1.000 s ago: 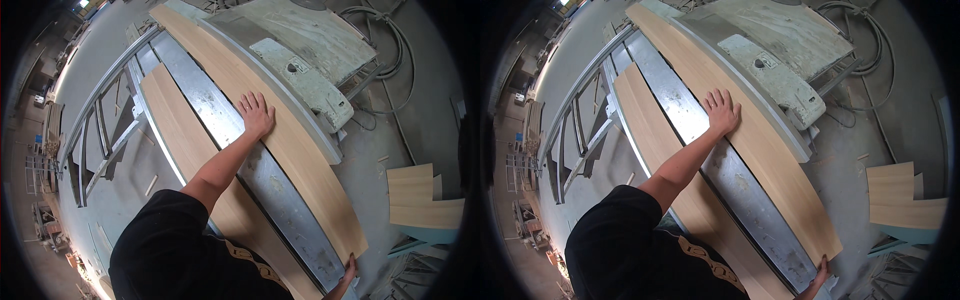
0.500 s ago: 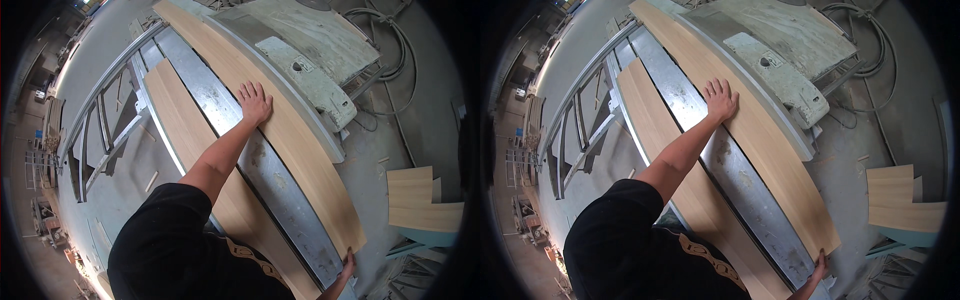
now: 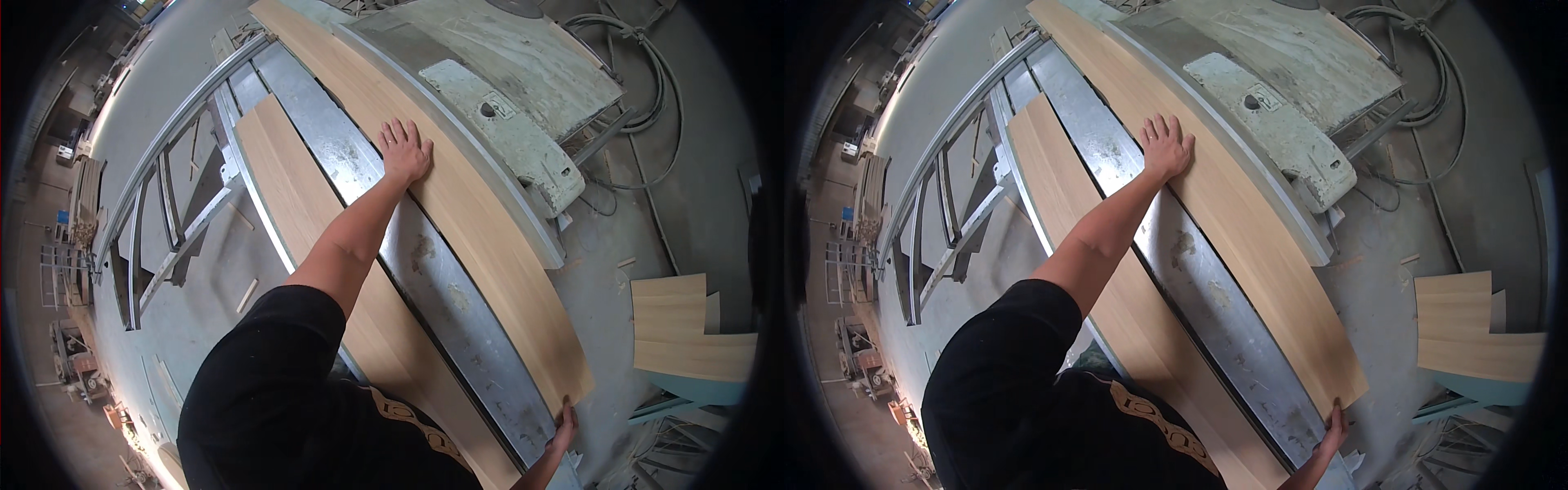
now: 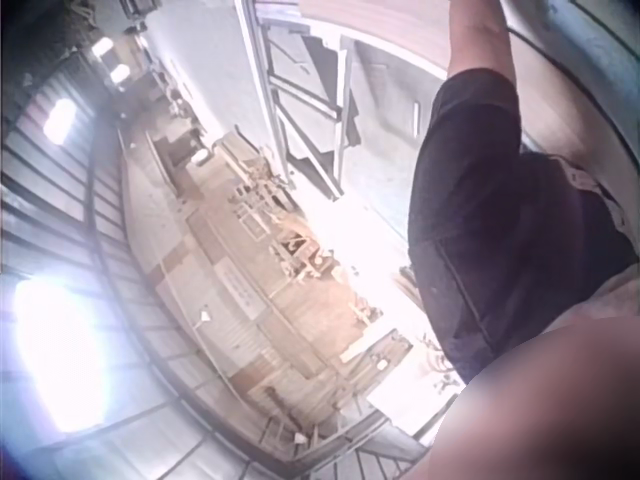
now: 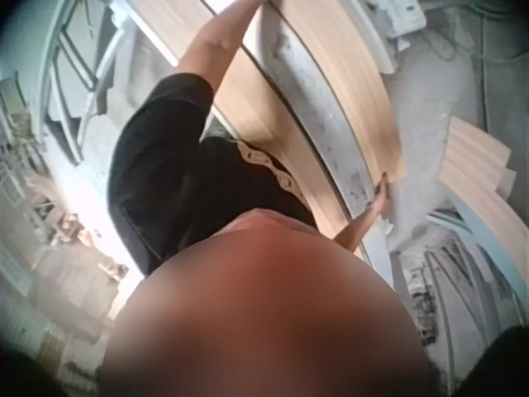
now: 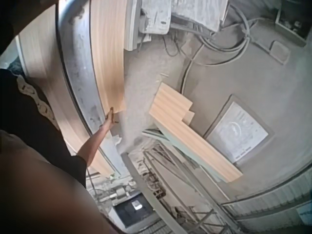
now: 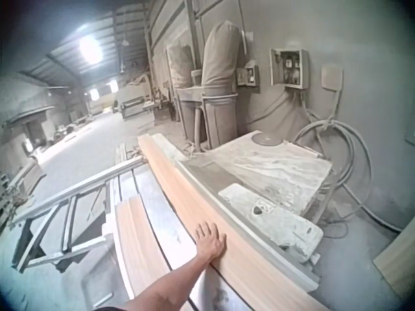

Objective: Measure a wooden plank with a tape measure and then cut it to size using a sliding table saw in a factory setting.

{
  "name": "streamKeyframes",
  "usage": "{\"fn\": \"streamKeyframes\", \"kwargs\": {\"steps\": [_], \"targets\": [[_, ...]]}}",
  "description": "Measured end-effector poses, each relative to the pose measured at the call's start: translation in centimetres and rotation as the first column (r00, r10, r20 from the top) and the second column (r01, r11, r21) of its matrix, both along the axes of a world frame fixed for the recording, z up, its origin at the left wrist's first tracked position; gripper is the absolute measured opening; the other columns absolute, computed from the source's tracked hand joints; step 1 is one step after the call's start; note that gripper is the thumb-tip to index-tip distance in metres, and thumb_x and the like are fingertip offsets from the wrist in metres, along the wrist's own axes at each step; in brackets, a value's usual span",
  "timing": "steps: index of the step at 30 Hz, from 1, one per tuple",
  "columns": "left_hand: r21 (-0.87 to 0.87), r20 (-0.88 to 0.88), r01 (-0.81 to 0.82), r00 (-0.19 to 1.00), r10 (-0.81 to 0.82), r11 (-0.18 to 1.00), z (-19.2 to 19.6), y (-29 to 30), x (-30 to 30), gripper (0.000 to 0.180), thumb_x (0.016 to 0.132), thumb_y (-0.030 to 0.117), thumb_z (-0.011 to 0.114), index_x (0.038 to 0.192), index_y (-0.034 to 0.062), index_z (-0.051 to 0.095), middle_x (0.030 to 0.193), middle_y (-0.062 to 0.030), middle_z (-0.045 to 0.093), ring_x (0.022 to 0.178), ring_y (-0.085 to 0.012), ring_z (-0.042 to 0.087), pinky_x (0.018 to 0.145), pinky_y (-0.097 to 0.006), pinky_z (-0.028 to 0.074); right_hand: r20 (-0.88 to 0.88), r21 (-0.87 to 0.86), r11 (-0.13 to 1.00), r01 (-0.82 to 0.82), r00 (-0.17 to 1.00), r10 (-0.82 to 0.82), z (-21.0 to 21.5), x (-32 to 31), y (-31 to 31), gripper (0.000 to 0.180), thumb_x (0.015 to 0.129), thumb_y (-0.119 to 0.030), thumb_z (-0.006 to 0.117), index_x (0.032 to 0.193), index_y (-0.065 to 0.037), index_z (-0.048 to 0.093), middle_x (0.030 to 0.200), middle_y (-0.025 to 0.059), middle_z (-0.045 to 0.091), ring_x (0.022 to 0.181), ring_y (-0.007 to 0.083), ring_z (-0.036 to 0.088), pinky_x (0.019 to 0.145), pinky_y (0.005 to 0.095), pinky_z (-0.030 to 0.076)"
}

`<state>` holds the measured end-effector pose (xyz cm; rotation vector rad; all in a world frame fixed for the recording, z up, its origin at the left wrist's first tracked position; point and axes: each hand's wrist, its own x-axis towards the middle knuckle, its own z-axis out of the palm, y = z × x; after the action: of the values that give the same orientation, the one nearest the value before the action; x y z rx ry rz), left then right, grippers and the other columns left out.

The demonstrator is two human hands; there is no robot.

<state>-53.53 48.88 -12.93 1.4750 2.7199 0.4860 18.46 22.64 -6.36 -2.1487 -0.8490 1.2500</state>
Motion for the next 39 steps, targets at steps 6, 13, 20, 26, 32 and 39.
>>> {"fn": "streamKeyframes", "kwargs": {"steps": [6,13,20,26,32,39], "targets": [[0.008,-0.008,-0.003,1.000,0.003,1.000,-0.3,0.8,-2.1,0.077,0.102,0.055,0.035,0.158,0.0030,0.027,0.164,-0.0310,0.018,0.153,-0.0501,0.010,0.124,-0.057,0.005,0.005,0.090,0.996,0.023,1.000,-0.023,-0.4,-2.2,0.4,0.035,0.094,-0.035,0.070,0.119,-0.011,0.075,0.072,-0.0109,0.040,0.063,0.0033,0.032,0.058,0.0228,0.023],[-0.018,-0.023,0.000,1.000,0.000,1.000,-0.8,1.9,-4.9,0.076,0.103,0.054,0.034,0.158,0.0024,0.025,0.163,-0.0317,0.018,0.153,-0.0480,0.011,0.124,-0.056,0.006,-0.035,0.059,0.998,-0.010,0.999,0.012,1.4,-5.5,1.4,0.035,0.096,-0.031,0.068,0.121,-0.008,0.072,0.074,-0.0102,0.039,0.065,0.0041,0.032,0.059,0.0231,0.024],[0.017,-0.023,0.008,1.000,-0.007,1.000,-1.5,3.0,-7.1,0.074,0.103,0.053,0.034,0.157,0.0025,0.026,0.161,-0.0348,0.018,0.153,-0.0482,0.012,0.124,-0.055,0.008,-0.058,0.092,0.995,-0.031,0.998,0.036,1.5,-7.2,1.8,0.040,0.095,-0.036,0.069,0.126,-0.010,0.072,0.073,-0.0107,0.034,0.064,0.0040,0.031,0.059,0.0232,0.022],[-0.070,-0.006,-0.018,1.000,0.018,0.997,-1.1,3.8,-8.1,0.074,0.104,0.050,0.030,0.158,0.0007,0.022,0.164,-0.0325,0.014,0.155,-0.0439,0.009,0.125,-0.052,0.006,-0.101,0.083,0.996,-0.013,0.995,0.021,1.8,-8.5,2.0,0.048,0.095,-0.032,0.069,0.134,-0.005,0.067,0.081,-0.0101,0.045,0.070,0.0058,0.033,0.065,0.0222,0.028],[-0.073,-0.015,-0.034,0.999,0.033,0.997,-0.7,4.6,-9.3,0.073,0.104,0.048,0.030,0.158,0.0003,0.022,0.164,-0.0321,0.015,0.155,-0.0433,0.009,0.125,-0.052,0.007,-0.104,0.071,0.997,-0.006,0.995,0.013,1.8,-9.8,2.4,0.048,0.095,-0.033,0.068,0.135,-0.006,0.066,0.086,-0.0096,0.051,0.072,0.0061,0.034,0.066,0.0216,0.028],[-0.100,-0.031,-0.071,0.997,0.068,0.992,-0.4,5.0,-10.0,0.070,0.104,0.047,0.029,0.159,0.0036,0.023,0.165,-0.0289,0.018,0.155,-0.0425,0.012,0.125,-0.052,0.010,-0.118,0.118,0.993,0.000,0.993,0.014,1.0,-10.4,2.4,0.044,0.093,-0.036,0.070,0.129,-0.010,0.071,0.077,-0.0102,0.042,0.069,0.0045,0.036,0.064,0.0224,0.027]]}}
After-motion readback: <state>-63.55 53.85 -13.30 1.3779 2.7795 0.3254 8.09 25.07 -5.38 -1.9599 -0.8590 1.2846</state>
